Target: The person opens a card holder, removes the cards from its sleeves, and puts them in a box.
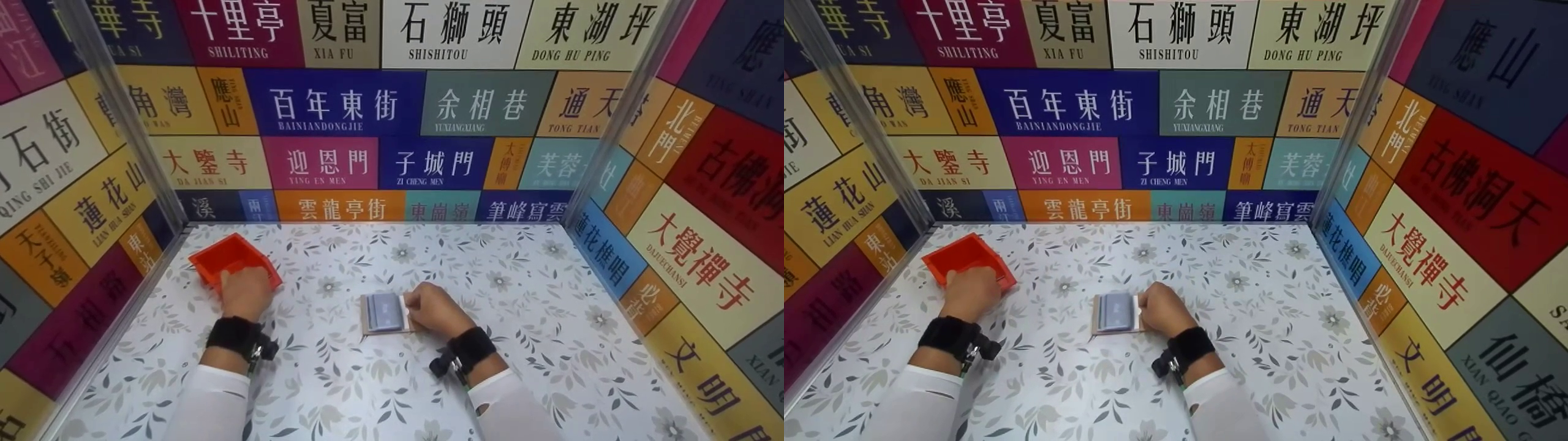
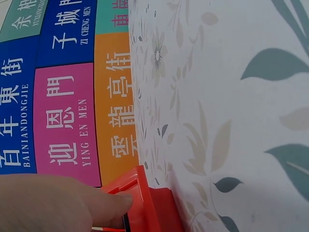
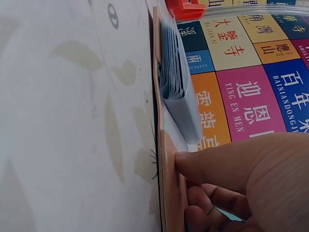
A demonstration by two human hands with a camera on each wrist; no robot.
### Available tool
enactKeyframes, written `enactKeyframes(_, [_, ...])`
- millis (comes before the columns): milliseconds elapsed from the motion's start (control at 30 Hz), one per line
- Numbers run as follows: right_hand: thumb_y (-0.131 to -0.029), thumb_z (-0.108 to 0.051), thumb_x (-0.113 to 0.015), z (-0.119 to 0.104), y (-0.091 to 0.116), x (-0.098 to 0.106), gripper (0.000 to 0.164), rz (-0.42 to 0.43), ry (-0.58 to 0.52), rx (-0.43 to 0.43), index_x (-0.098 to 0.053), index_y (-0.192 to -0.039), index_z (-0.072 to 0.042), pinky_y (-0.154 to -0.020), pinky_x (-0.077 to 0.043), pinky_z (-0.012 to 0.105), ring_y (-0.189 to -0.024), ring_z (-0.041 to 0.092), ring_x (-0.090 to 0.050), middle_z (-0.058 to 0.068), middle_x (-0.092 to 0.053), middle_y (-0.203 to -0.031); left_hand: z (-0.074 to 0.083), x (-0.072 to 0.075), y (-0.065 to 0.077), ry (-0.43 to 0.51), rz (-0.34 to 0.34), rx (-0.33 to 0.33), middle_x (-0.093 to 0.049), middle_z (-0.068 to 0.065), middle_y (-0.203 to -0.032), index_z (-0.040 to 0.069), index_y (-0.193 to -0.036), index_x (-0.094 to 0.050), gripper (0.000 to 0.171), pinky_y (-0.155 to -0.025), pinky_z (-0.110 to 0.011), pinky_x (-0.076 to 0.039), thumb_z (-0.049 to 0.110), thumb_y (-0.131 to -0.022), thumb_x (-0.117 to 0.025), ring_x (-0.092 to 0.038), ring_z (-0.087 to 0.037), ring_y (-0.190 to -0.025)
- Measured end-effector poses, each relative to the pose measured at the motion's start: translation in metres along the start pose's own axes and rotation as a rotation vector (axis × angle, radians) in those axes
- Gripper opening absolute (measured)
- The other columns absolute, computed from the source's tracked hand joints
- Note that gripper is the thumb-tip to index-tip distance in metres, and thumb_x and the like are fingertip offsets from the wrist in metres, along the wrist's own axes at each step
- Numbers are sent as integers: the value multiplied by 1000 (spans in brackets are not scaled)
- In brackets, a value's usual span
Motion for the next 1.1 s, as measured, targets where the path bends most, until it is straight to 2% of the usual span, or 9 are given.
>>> enactKeyframes(167, [-93, 1, -83, -4, 3, 2, 16, 3, 1, 9, -85, -109, -2, -102, -62, 49, -102, 25, -71, 10, -77, -109, 1, 1, 1, 23, 19, -9, -78, -21, -86, -2, -102, -79, 32, -95, -60, -41, 31, -103, -81, -72, -44, -86])
enactKeyframes(400, [-92, -1, -85, -3, 3, -1, 21, -12, -5, -3, -84, -113, -3, -102, -62, 49, -100, 24, -71, 10, -77, -109, -8, -16, -4, 52, -96, 36, -77, -19, -89, -2, -113, -79, 40, -92, -56, -41, 37, -105, -80, -68, -40, -87])
enactKeyframes(533, [-93, -3, -86, -3, 1, -3, 20, -19, -10, -17, -85, -113, -4, -101, -62, 48, -97, 22, -69, 8, -76, -108, -11, -17, -6, 45, -118, 45, -75, -17, -84, -3, -112, -79, 47, -89, -54, -44, 43, -106, -78, -67, -40, -85])
enactKeyframes(600, [-93, -2, -86, -3, 0, -4, 20, -19, -13, -19, -85, -113, -4, -100, -63, 47, -96, 21, -68, 7, -76, -107, -11, -13, -6, 50, -103, 51, -74, -18, -83, -3, -110, -79, 47, -89, -54, -45, 43, -107, -77, -67, -40, -84])
enactKeyframes(667, [-93, -2, -85, -4, -1, -4, 21, -24, -17, -20, -85, -113, -5, -99, -62, 46, -94, 20, -67, 7, -75, -106, -12, -2, -5, 61, -40, 70, -75, -20, -84, -5, -108, -79, 45, -90, -56, -47, 40, -109, -73, -68, -43, -85])
enactKeyframes(767, [-92, -2, -86, -5, -2, -4, 21, -24, -21, -12, -84, -113, -4, -96, -62, 46, -93, 20, -67, 6, -75, -105, -6, 28, 0, 68, 135, 98, -78, -26, -89, -7, -106, -79, 41, -92, -59, -49, 32, -111, -69, -70, -47, -88])
enactKeyframes(833, [-92, -2, -86, -5, -1, -4, 21, -24, -27, -14, -84, -113, -4, -95, -62, 45, -92, 20, -66, 6, -75, -105, 6, 47, 5, 89, 262, 77, -78, -28, -89, -8, -104, -79, 38, -92, -60, -51, 27, -111, -67, -71, -49, -88])
enactKeyframes(933, [-92, -2, -86, -3, 1, -3, 21, -21, -34, -24, -85, -113, -4, -95, -62, 45, -92, 20, -66, 6, -75, -105, 36, 64, 13, 148, 400, -36, -78, -26, -87, -6, -103, -82, 31, -86, -58, -55, 23, -108, -73, -72, -48, -84])
enactKeyframes(1100, [-91, 0, -86, -2, 3, 2, 20, 3, -13, -21, -83, -111, -3, -96, -63, 47, -92, 21, -68, 7, -76, -104, 98, 73, 28, 267, 518, -297, -84, -15, -89, 3, -104, -87, 20, -81, -52, -65, 21, -105, -79, -79, -37, -82])
Point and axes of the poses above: each hand's wrist, its own y-axis away from the middle knuckle, its own x-axis out of the back of the hand, z = x × y, the point moved 10 cm from there along -y, towards the middle knuckle
